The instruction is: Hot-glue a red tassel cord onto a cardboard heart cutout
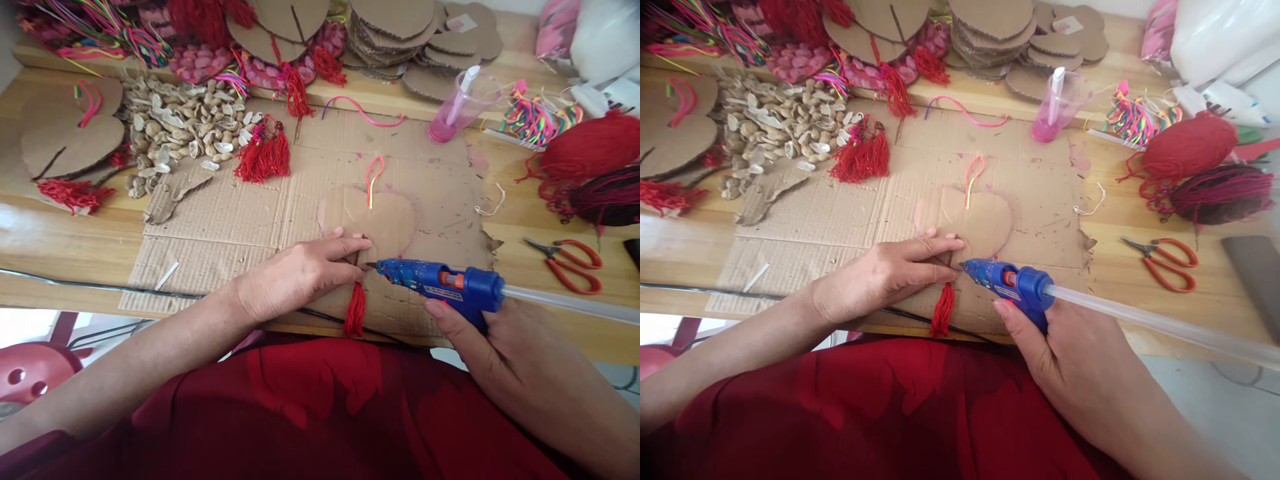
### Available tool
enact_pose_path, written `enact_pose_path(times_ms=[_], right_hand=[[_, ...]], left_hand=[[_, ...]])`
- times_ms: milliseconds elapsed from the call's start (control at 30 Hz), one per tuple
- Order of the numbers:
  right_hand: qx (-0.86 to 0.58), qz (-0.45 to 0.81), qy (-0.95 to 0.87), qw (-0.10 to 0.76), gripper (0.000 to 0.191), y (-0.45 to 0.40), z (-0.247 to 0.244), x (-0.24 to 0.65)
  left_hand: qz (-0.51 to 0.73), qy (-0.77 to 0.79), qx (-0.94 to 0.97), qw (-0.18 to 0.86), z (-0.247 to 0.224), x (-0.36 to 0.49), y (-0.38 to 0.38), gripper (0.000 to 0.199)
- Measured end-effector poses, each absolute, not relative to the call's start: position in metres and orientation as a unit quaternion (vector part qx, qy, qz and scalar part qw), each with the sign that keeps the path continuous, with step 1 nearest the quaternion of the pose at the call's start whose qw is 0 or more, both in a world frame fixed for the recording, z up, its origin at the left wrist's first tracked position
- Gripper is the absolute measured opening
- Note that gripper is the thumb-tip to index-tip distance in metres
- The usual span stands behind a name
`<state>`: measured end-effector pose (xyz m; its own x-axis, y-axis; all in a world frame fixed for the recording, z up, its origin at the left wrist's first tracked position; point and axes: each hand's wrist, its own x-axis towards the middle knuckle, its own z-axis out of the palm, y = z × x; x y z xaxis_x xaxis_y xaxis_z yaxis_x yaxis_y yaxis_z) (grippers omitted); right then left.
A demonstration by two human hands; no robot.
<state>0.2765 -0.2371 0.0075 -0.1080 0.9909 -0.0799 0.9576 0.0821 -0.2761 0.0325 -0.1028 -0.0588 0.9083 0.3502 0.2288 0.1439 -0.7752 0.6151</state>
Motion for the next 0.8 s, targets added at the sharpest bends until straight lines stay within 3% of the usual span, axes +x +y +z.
enact_pose_path(times_ms=[633,800], right_hand=[[-0.657,0.054,-0.752,0.009,0.055,-0.243,0.011,0.273],[-0.665,0.084,-0.742,0.021,0.055,-0.243,0.011,0.274]], left_hand=[[0.169,0.12,0.938,0.277,-0.055,0.033,-0.103,0.029],[0.17,0.114,0.939,0.277,-0.056,0.033,-0.102,0.031]])
